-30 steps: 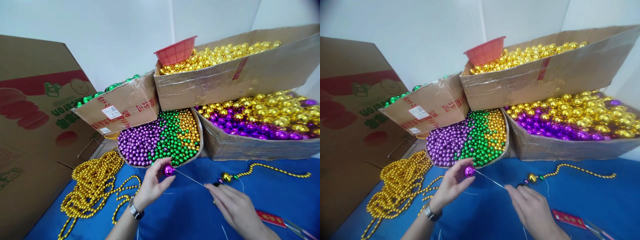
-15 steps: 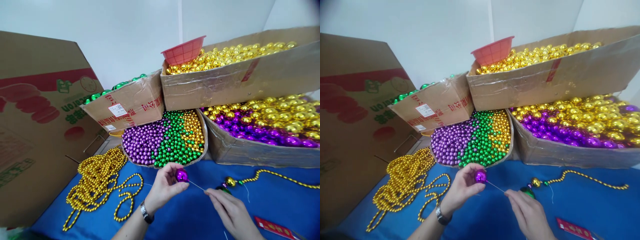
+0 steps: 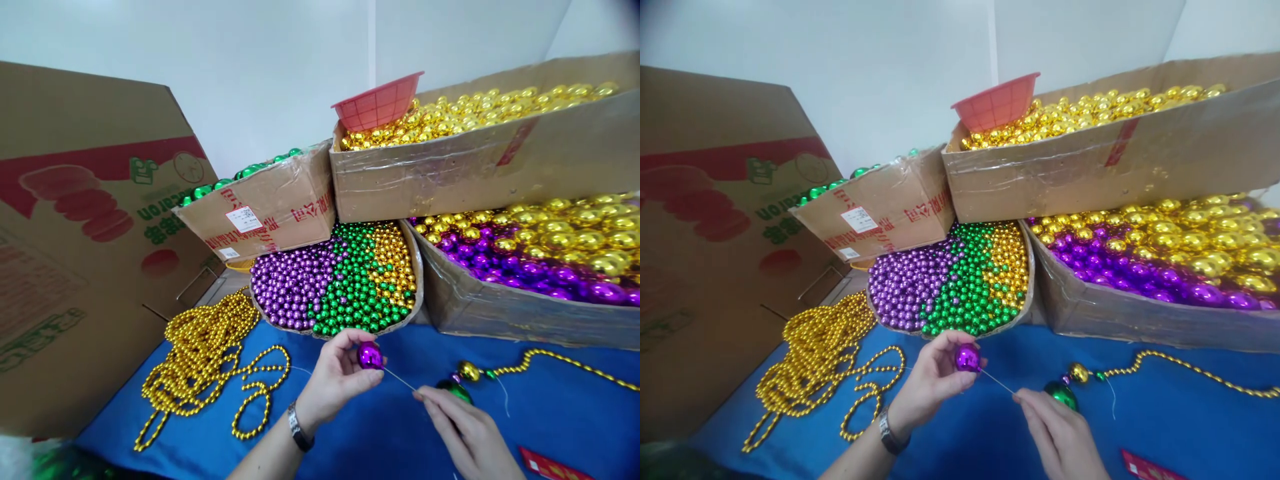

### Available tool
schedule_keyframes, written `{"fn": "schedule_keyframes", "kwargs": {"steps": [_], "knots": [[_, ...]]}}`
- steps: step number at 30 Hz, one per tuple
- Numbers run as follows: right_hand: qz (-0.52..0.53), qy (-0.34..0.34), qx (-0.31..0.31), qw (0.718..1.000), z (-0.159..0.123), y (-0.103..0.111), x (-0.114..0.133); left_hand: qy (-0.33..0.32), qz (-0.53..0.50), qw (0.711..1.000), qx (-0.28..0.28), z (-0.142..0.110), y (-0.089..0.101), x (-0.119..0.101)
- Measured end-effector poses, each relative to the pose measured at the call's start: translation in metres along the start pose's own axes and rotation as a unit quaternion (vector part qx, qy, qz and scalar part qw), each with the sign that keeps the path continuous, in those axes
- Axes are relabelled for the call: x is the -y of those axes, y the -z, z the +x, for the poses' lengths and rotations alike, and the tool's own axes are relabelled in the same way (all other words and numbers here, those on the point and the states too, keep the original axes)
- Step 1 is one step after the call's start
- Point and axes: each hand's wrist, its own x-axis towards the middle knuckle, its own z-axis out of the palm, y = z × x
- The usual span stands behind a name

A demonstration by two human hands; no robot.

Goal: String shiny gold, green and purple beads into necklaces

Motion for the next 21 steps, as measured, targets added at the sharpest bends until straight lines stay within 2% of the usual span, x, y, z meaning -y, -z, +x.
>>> {"fn": "schedule_keyframes", "kwargs": {"steps": [9,14,18,19,21], "knots": [[0.022,-0.042,0.007,0.999,-0.002,-0.001,0.006,0.006,-0.055,0.998,-0.033,0.001,-0.004,0.006],[0.010,-0.004,-0.015,1.000,0.003,-0.001,0.009,0.018,-0.038,0.999,-0.016,-0.002,-0.005,0.011],[0.011,-0.015,-0.026,0.999,0.006,-0.001,0.011,0.026,0.025,0.998,0.056,0.000,-0.002,0.005],[0.010,-0.022,-0.032,0.999,0.006,0.000,0.010,0.007,0.057,0.997,0.057,0.004,0.000,0.000],[0.002,-0.029,-0.050,0.998,0.005,0.001,0.007,-0.062,0.166,0.984,0.009,0.018,0.005,-0.012]]}}
